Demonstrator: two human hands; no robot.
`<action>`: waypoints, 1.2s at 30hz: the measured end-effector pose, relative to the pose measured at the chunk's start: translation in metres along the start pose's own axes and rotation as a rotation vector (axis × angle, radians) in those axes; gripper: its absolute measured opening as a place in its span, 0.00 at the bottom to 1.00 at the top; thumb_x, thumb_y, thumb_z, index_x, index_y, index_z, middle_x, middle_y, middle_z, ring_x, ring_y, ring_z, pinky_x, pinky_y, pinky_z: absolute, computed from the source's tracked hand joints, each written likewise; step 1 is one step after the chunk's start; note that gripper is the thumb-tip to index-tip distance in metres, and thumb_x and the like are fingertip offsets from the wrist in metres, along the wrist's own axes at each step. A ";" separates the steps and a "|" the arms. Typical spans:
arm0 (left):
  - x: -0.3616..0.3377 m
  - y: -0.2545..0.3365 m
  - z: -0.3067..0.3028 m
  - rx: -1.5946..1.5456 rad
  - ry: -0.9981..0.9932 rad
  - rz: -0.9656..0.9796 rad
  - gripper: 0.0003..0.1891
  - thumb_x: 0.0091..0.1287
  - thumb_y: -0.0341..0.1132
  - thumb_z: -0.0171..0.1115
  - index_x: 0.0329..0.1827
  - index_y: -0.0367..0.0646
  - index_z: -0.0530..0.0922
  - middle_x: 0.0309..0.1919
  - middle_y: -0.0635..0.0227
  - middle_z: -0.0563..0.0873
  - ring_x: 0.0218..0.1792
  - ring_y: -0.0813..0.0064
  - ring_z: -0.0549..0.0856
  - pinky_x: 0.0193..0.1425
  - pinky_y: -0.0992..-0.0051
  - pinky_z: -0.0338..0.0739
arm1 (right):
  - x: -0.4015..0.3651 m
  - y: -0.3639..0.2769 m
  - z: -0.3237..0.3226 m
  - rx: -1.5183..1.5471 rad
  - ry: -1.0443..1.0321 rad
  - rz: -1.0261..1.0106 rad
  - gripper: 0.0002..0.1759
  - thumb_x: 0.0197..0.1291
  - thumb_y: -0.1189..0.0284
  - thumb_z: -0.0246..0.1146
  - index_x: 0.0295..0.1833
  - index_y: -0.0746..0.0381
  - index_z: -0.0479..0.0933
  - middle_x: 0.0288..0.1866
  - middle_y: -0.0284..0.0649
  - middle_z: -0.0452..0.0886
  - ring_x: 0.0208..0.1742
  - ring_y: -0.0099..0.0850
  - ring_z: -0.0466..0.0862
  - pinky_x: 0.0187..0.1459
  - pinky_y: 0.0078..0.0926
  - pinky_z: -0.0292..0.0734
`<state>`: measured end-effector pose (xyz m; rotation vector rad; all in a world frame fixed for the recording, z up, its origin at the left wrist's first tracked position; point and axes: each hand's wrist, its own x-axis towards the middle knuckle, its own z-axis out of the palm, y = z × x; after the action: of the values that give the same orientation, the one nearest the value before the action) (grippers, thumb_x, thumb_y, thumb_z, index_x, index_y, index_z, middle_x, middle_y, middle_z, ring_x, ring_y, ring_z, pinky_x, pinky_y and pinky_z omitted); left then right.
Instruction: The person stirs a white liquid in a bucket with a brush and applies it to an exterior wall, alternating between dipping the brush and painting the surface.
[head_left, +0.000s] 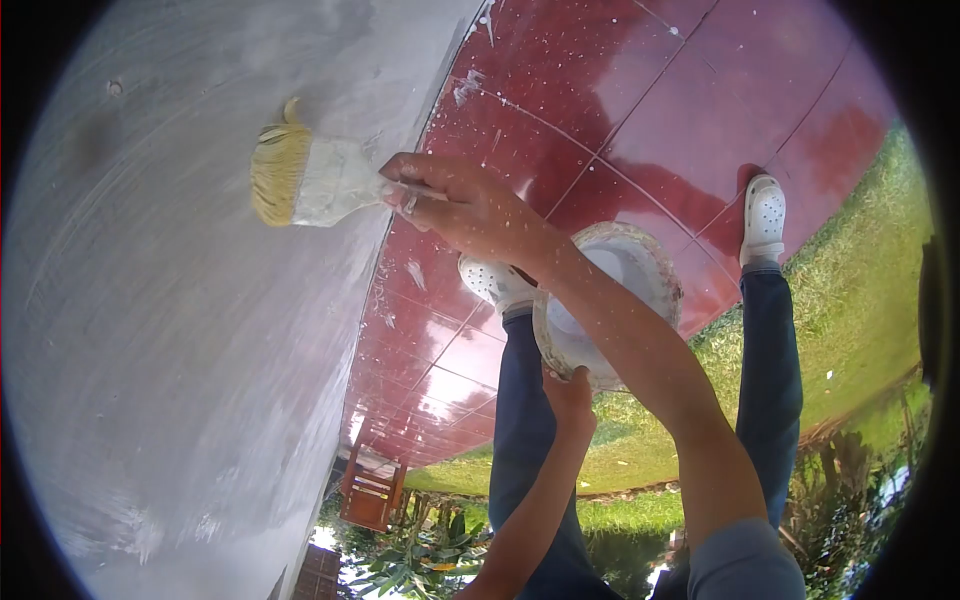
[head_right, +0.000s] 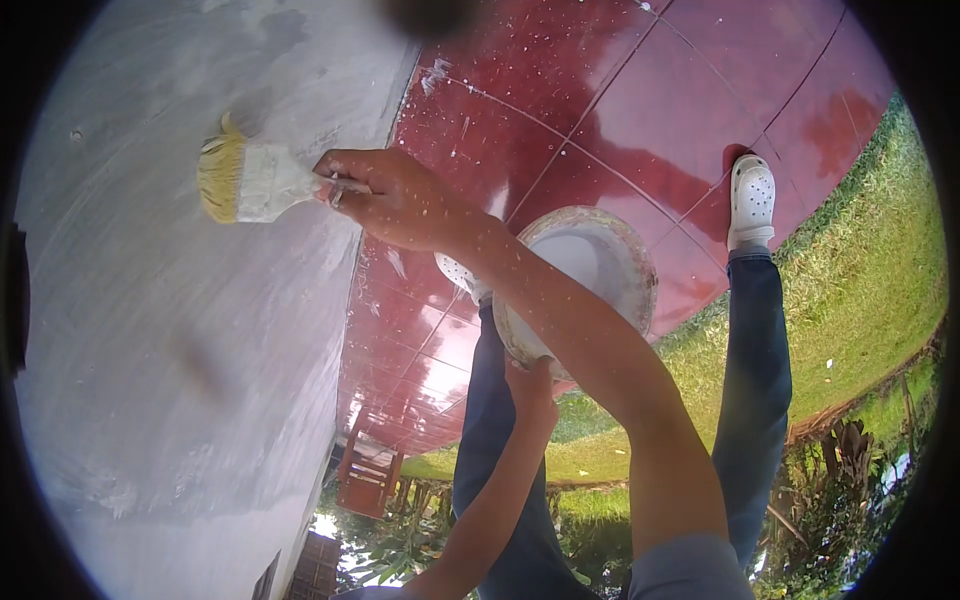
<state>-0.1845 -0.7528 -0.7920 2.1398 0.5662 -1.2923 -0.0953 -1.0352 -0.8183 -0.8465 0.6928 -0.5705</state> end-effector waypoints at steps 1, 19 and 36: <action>0.000 -0.002 -0.001 0.003 0.003 0.004 0.32 0.56 0.14 0.56 0.68 0.36 0.67 0.57 0.60 0.80 0.57 0.68 0.81 0.64 0.71 0.73 | 0.022 0.041 -0.013 -0.065 0.082 0.070 0.12 0.71 0.66 0.60 0.50 0.64 0.80 0.29 0.40 0.80 0.27 0.25 0.75 0.34 0.30 0.73; 0.002 -0.013 -0.009 0.004 -0.131 0.065 0.32 0.57 0.16 0.58 0.68 0.35 0.67 0.58 0.61 0.79 0.58 0.70 0.79 0.61 0.72 0.73 | -0.040 -0.060 0.037 -0.193 0.095 -0.063 0.13 0.69 0.66 0.61 0.49 0.66 0.79 0.32 0.52 0.83 0.36 0.41 0.86 0.39 0.36 0.78; -0.002 0.012 0.005 -0.029 -0.014 -0.015 0.30 0.59 0.19 0.62 0.67 0.36 0.68 0.57 0.62 0.80 0.56 0.71 0.80 0.59 0.73 0.74 | 0.029 0.057 0.013 -0.580 0.330 0.284 0.19 0.72 0.61 0.54 0.40 0.68 0.79 0.29 0.55 0.81 0.34 0.48 0.84 0.39 0.46 0.74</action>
<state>-0.1808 -0.7652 -0.7887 2.1048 0.5927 -1.2984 -0.0568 -1.0183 -0.8684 -1.1750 1.2949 -0.2487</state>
